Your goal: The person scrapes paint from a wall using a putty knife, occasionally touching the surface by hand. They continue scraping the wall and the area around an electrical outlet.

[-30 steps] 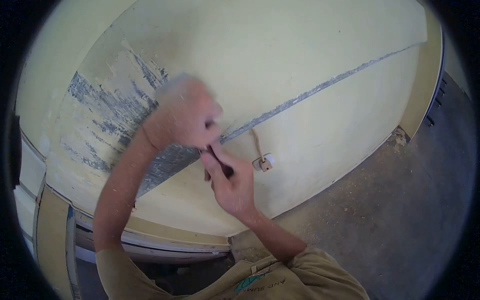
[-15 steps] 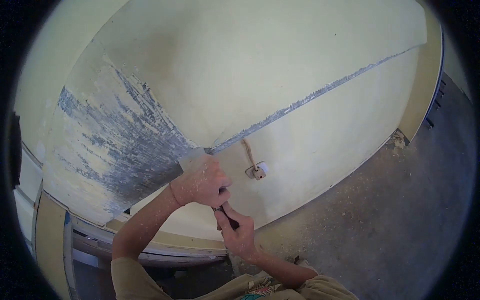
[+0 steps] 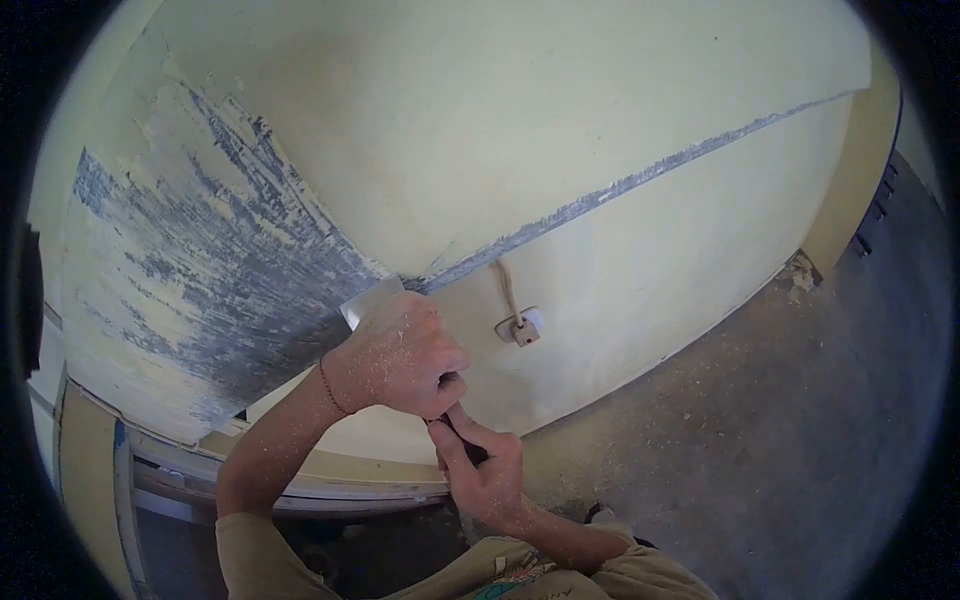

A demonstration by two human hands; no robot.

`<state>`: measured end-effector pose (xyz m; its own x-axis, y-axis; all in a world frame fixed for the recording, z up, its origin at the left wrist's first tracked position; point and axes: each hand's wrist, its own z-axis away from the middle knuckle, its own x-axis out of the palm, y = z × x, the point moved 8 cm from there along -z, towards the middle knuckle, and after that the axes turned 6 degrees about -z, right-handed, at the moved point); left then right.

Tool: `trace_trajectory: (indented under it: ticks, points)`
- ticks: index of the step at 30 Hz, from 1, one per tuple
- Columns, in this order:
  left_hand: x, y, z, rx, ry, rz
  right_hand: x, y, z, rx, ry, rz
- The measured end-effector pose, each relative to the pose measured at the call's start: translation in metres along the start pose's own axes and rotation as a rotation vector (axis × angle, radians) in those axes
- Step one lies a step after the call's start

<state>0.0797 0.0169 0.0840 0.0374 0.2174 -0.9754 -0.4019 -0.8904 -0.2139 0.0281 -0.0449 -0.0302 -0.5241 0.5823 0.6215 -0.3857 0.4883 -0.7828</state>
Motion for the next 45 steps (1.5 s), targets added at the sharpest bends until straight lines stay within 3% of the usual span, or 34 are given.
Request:
trace_trajectory:
  ticks: [1,2,3,4,6,9,13,16,18,20,25,34,43,45]
  points:
    - [-0.005,-0.001,0.002,0.020,0.035,0.013,0.001,0.001,-0.008,-0.006,-0.004,-0.008]
    - [-0.015,-0.008,0.001,0.022,0.026,0.001,0.005,-0.011,-0.020,-0.150,-0.042,0.072]
    - [-0.046,-0.017,0.000,0.016,0.187,-0.122,0.015,-0.029,-0.028,-0.289,-0.076,0.153]
    - [-0.075,-0.020,0.004,0.009,0.342,-0.236,0.025,-0.039,-0.035,-0.281,-0.071,0.140]
    - [-0.124,-0.030,0.000,-0.012,0.272,-0.327,0.062,-0.083,-0.053,-0.392,-0.159,-0.094]
    - [-0.148,-0.033,-0.003,-0.013,0.257,-0.420,0.074,-0.095,-0.062,-0.379,-0.172,-0.125]
    - [-0.123,-0.022,-0.005,-0.004,0.246,-0.270,0.057,-0.080,-0.044,-0.402,-0.138,-0.114]
    - [-0.063,-0.005,-0.005,0.030,0.150,-0.151,0.033,-0.046,-0.012,-0.276,-0.077,-0.048]
    - [-0.026,0.001,-0.004,0.024,0.084,-0.106,0.016,-0.008,0.000,-0.040,-0.012,-0.074]
    - [-0.004,0.004,-0.001,0.016,0.008,-0.060,0.006,0.004,0.002,-0.025,-0.002,-0.076]
    - [-0.006,0.007,-0.003,0.022,0.081,-0.001,-0.004,0.002,0.000,-0.138,-0.019,-0.018]
    - [-0.006,0.006,-0.010,-0.075,0.040,0.013,-0.015,-0.012,-0.004,-0.065,-0.059,0.029]
    - [-0.012,0.003,-0.008,-0.020,0.041,-0.002,-0.007,-0.011,-0.003,-0.020,-0.025,0.052]
    - [-0.009,0.001,-0.010,-0.009,0.106,-0.039,-0.012,-0.018,-0.009,-0.177,0.002,0.171]
